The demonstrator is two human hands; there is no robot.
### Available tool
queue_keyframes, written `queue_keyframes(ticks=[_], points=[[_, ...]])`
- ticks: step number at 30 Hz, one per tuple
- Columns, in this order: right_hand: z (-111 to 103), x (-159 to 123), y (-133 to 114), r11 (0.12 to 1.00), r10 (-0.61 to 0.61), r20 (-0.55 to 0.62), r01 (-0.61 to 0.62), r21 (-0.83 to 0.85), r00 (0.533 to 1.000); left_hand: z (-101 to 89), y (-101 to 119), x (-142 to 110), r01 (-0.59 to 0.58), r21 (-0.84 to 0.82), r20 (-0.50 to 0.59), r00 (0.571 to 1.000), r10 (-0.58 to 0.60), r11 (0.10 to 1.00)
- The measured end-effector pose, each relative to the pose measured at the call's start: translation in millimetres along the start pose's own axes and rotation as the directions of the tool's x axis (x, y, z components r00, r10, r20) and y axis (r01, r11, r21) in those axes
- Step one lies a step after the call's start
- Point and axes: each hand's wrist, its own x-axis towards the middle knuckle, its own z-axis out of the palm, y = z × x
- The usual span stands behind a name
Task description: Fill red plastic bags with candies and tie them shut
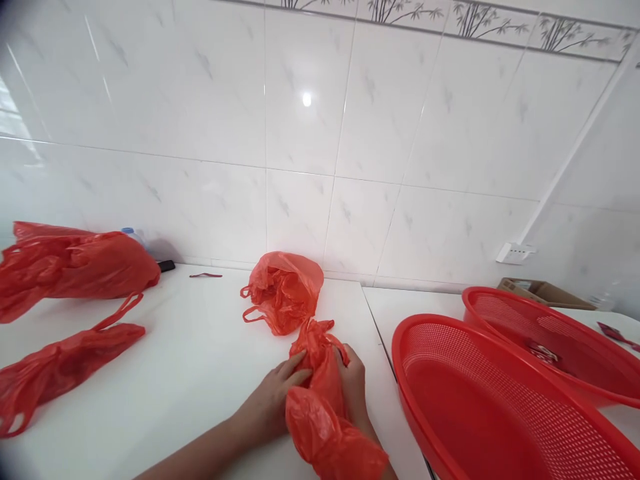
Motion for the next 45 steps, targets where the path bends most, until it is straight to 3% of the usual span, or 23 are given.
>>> queue_keyframes(ticks=[7, 14, 16, 20, 25, 28, 31, 33, 36, 40, 45], points=[[-25.8, 24.8, 13.1, 0.998, -0.002, -0.147, -0.008, -0.069, 0.989, -14.5, -31.3, 13.0, 0.067, 0.078, -0.131, 0.99, -0.057, 0.995], [-26.5, 21.8, 7.3, 1.0, -0.005, -0.145, 0.003, -0.011, 0.989, -23.5, -38.8, 10.8, 0.08, 0.192, -0.23, 0.973, -0.034, 0.978], [-24.6, 18.7, 2.5, 1.0, 0.009, -0.086, -0.009, 0.008, 0.996, -24.1, -43.6, 10.9, 0.125, 0.221, -0.245, 0.967, -0.069, 0.967], [-20.2, 12.1, -2.6, 0.997, 0.077, 0.182, -0.077, -0.007, 0.98, -21.3, -56.9, 13.7, 0.256, 0.261, -0.248, 0.95, -0.191, 0.931], [-21.2, 14.4, 6.0, 0.988, 0.134, 0.418, -0.088, -0.127, 0.899, -8.2, -68.9, 17.4, 0.361, 0.3, -0.137, 0.932, -0.335, 0.883], [-20.6, 16.3, 13.3, 0.969, 0.146, 0.552, -0.007, -0.247, 0.821, 1.0, -75.9, 24.2, 0.407, 0.317, -0.066, 0.911, -0.408, 0.857], [-10.9, 9.7, 16.0, 0.912, 0.136, 0.557, 0.115, -0.393, 0.819, 7.4, -85.1, 36.5, 0.459, 0.327, -0.029, 0.878, -0.477, 0.826], [-0.2, 2.7, 15.5, 0.828, 0.104, 0.531, 0.222, -0.514, 0.841, 10.3, -91.8, 46.2, 0.485, 0.329, -0.023, 0.862, -0.507, 0.81], [14.4, -3.2, 17.2, 0.701, 0.101, 0.553, 0.336, -0.629, 0.827, 14.4, -102.1, 61.0, 0.517, 0.324, -0.04, 0.844, -0.534, 0.792], [20.2, 4.3, 34.6, 0.685, 0.147, 0.55, 0.317, -0.656, 0.822, 19.0, -114.6, 79.5, 0.543, 0.298, -0.075, 0.833, -0.548, 0.785], [16.6, 23.6, 64.5, 0.673, 0.116, 0.539, 0.333, -0.66, 0.834, 17.9, -124.8, 97.9, 0.546, 0.26, -0.189, 0.838, -0.512, 0.797]])
